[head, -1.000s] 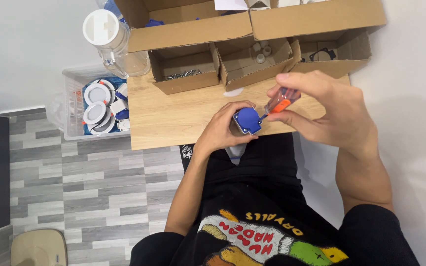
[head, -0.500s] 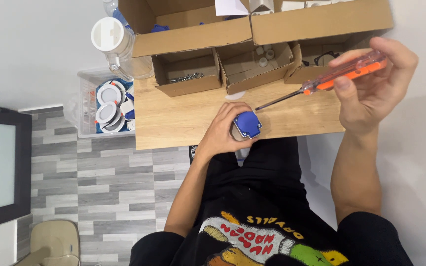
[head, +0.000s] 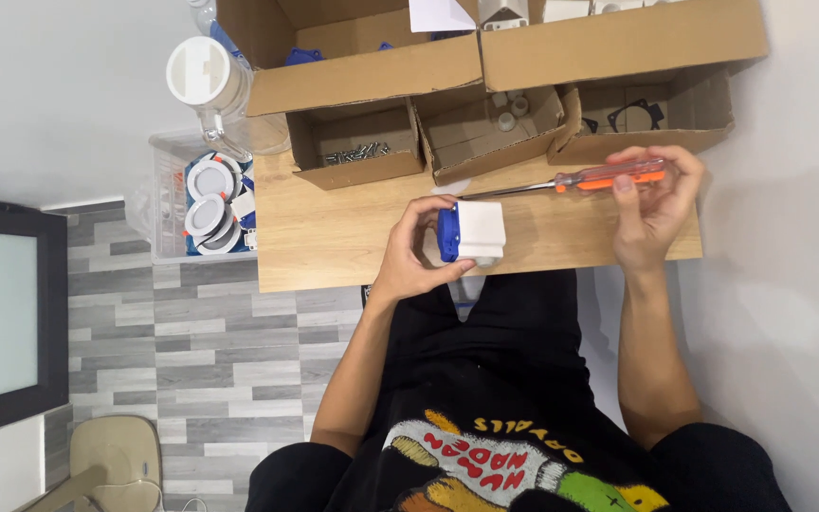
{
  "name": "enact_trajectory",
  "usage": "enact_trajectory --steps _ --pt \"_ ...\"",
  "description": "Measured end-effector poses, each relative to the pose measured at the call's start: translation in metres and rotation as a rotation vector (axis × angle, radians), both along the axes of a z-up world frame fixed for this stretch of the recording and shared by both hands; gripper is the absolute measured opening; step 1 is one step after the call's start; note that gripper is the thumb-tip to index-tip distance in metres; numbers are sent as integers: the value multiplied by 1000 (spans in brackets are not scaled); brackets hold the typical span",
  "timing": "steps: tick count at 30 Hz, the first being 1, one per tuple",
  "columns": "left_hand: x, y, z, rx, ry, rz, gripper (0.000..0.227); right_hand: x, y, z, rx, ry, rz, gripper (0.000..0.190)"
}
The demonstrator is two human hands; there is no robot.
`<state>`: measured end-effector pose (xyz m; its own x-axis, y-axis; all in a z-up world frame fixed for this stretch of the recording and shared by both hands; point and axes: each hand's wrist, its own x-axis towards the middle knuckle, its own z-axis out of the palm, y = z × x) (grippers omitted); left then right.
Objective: The person assembles electrical components on a wooden table, using a screwdriver to tighten screws into a blue plastic box. They handle various parts, including a white box, a black connector, and a white plastic piece, placing them into a cardboard box.
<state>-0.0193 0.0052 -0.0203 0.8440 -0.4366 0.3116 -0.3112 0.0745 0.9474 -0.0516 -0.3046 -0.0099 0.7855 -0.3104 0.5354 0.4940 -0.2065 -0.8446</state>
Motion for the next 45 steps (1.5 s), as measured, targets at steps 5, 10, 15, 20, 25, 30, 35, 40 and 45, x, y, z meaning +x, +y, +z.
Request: enact_trajectory --steps 5,10,15,20,25,30,35,40,45 --pt "10 -3 -7 -100 -6 25 81 7 7 -14 48 91 45 39" --pt "13 1 -2 -39 5 36 84 10 0 -37 2 184 141 46" --pt "17 2 2 36 -80 75 73 15 12 -18 -325 254 108 42" --pt "19 0 7 18 -103 71 63 21 11 -15 -439 290 96 34" --pt "19 -3 -2 -17 -107 58 61 25 19 -6 -491 253 117 28" --pt "18 -5 -5 -15 -132 68 60 28 34 -3 -590 38 -9 27" --pt "17 -6 1 9 -178 76 62 19 58 -45 -305 110 174 47" --pt "17 -9 1 20 -250 98 64 23 59 -44 -169 319 470 82" --pt "19 -12 -3 33 -265 134 76 23 53 -43 -17 279 568 69"
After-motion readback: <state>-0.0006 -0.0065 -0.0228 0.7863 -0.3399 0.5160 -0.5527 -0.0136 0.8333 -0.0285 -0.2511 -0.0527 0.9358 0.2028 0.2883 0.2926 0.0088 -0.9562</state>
